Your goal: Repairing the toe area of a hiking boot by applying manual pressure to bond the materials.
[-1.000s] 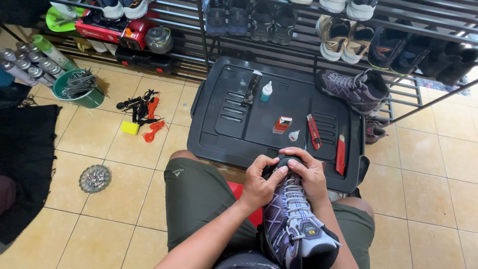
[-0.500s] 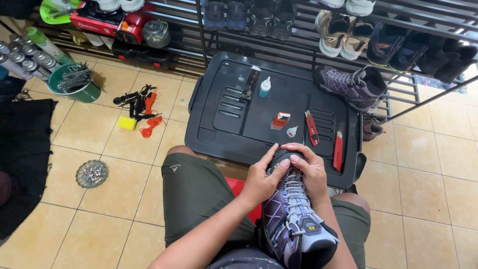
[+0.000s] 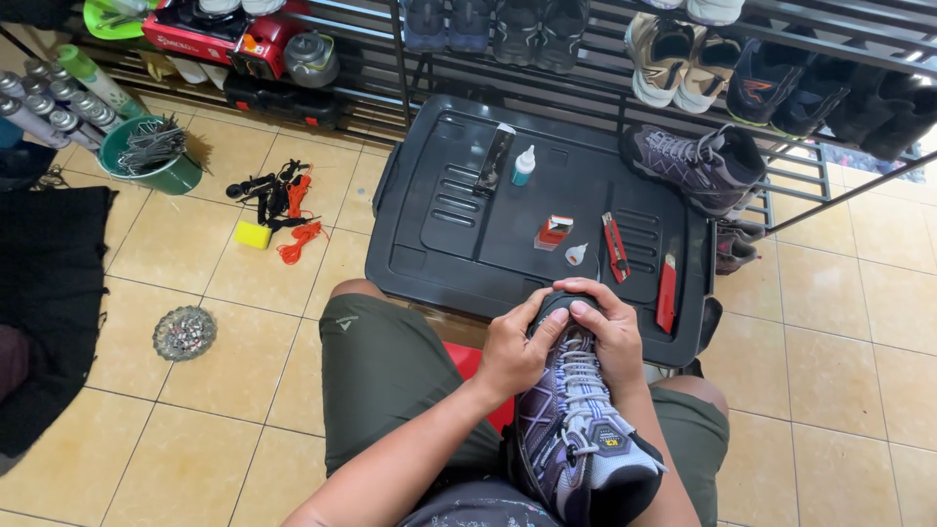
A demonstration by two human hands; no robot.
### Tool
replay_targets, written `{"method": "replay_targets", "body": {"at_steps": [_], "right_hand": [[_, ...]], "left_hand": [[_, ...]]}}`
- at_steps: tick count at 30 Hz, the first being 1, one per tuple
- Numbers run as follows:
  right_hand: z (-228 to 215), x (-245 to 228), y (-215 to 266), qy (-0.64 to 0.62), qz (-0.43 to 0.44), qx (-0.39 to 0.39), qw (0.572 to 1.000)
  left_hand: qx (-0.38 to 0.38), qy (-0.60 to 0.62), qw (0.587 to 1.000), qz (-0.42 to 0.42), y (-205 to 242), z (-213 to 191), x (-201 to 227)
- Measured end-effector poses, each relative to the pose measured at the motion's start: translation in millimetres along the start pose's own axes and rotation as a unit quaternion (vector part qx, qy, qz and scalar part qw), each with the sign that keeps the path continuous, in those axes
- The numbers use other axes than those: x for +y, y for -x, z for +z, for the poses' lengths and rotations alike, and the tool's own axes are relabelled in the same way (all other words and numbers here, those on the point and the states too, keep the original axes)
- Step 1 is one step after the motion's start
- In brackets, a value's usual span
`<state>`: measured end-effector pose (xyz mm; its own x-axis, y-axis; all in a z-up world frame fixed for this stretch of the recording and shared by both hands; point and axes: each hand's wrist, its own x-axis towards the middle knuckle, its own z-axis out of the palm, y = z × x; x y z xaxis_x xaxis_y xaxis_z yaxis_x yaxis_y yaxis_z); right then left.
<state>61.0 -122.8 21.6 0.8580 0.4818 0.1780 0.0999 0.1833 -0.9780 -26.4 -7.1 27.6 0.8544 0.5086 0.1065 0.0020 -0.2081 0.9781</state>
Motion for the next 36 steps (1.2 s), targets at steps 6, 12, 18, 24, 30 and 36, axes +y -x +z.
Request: {"method": "replay_targets", "body": {"at_steps": [6,12,18,24,30,36], "right_hand": [[-2,2,0,0.0,-0.001,-0.003,1.0],[-2,3,-1,0.007,-0.003,-0.006,1.0],[-2,8,-2,-0.01,0.0,-0.002,1.0],[-2,6,-2,-0.001,0.002,-0.004,1.0],[-1,5,-3,-0.007,0.006,-0.005,1.0],[0,4,-6,-0.033,0.027,-0.005,0.999]], "left_hand": [[-0.007,0.009,1.0,0.003,-2,-2,-2],[-0.007,0.007,1.0,0.004,-2,-1,-3],[-0.002,0.018,1.0,0.011,-3,-3,-4],[0.001,0.021,1.0,0.01,-3,-2,-3],[0.0,0.032,0.999,-0.022,-2,-2,-4],[0.002,0.041,0.998,-0.055,-3,-3,4]]}}
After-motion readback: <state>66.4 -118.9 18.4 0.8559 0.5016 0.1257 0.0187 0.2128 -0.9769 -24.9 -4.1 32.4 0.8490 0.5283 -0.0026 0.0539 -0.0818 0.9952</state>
